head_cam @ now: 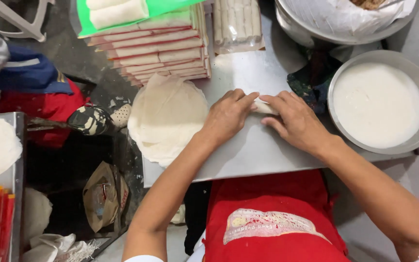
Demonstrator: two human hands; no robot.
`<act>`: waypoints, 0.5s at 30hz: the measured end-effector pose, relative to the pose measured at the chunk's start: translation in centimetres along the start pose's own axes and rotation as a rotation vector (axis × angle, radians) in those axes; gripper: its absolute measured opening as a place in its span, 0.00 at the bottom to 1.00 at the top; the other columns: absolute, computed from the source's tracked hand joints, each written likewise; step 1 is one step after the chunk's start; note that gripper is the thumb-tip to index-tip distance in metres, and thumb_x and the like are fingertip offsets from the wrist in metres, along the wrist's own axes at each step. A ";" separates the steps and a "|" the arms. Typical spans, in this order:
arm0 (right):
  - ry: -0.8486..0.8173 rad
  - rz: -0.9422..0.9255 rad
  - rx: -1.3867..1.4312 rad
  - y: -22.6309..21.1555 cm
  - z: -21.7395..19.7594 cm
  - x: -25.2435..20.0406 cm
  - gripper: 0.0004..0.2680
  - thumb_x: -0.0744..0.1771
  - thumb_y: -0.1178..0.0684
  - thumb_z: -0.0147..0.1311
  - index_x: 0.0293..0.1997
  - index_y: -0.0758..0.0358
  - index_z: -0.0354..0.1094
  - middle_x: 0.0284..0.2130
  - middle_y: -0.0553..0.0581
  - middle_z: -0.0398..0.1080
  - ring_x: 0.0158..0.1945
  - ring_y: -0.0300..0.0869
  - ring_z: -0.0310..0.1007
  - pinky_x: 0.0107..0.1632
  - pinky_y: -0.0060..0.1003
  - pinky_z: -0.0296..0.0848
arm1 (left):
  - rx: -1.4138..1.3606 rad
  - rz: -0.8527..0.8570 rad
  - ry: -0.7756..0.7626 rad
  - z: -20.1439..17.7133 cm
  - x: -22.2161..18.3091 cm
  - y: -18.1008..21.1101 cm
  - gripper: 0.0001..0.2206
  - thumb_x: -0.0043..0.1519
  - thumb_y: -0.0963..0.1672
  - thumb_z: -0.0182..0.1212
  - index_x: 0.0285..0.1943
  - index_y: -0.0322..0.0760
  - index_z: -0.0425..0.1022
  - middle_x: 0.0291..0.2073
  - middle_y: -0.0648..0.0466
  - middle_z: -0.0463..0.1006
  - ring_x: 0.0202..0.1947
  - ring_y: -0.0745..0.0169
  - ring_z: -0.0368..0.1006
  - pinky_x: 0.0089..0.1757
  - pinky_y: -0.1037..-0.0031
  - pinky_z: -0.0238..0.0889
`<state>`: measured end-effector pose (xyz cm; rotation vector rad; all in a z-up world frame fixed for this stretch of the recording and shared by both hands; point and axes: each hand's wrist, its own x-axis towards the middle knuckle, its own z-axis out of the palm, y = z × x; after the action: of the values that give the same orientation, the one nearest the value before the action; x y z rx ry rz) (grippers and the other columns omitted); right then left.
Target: Separating lumpia wrappers, adding meat filling with a fork, and rolling them into spring rolls.
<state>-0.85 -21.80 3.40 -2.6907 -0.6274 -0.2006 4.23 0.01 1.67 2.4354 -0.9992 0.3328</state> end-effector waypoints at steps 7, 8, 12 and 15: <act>0.133 -0.014 0.346 -3.3 -5.5 0.2 0.08 0.66 0.57 0.62 0.49 0.65 0.75 0.34 0.61 0.75 0.41 0.54 0.79 0.42 0.44 0.78 | -0.572 -0.051 0.054 -4.4 -0.5 1.8 0.14 0.64 0.48 0.64 0.59 0.46 0.79 0.30 0.48 0.75 0.28 0.51 0.74 0.38 0.63 0.71; 0.156 -0.018 0.352 -3.7 -6.0 0.4 0.08 0.66 0.57 0.63 0.47 0.66 0.75 0.35 0.61 0.74 0.43 0.54 0.79 0.43 0.43 0.79 | -0.585 -0.051 0.059 -4.9 -0.6 1.9 0.15 0.63 0.46 0.67 0.58 0.48 0.81 0.31 0.48 0.76 0.28 0.53 0.74 0.37 0.66 0.72; 0.229 -0.018 0.364 -4.6 -7.4 1.4 0.09 0.66 0.57 0.63 0.51 0.63 0.77 0.34 0.58 0.75 0.41 0.50 0.80 0.41 0.37 0.80 | -0.493 -0.067 0.133 -7.3 0.0 2.5 0.12 0.65 0.47 0.65 0.57 0.48 0.81 0.29 0.50 0.77 0.28 0.54 0.77 0.36 0.68 0.73; 0.289 -0.094 0.283 -5.0 -8.6 3.5 0.07 0.66 0.59 0.61 0.48 0.59 0.78 0.36 0.55 0.74 0.39 0.45 0.79 0.43 0.37 0.80 | -0.433 -0.097 0.188 -9.5 0.6 2.4 0.11 0.66 0.48 0.64 0.56 0.50 0.82 0.26 0.53 0.78 0.25 0.61 0.77 0.33 0.72 0.74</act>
<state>-0.43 -19.50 13.74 -2.3060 -0.6382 -0.4779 2.58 3.12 10.84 2.0120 -0.7747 0.2727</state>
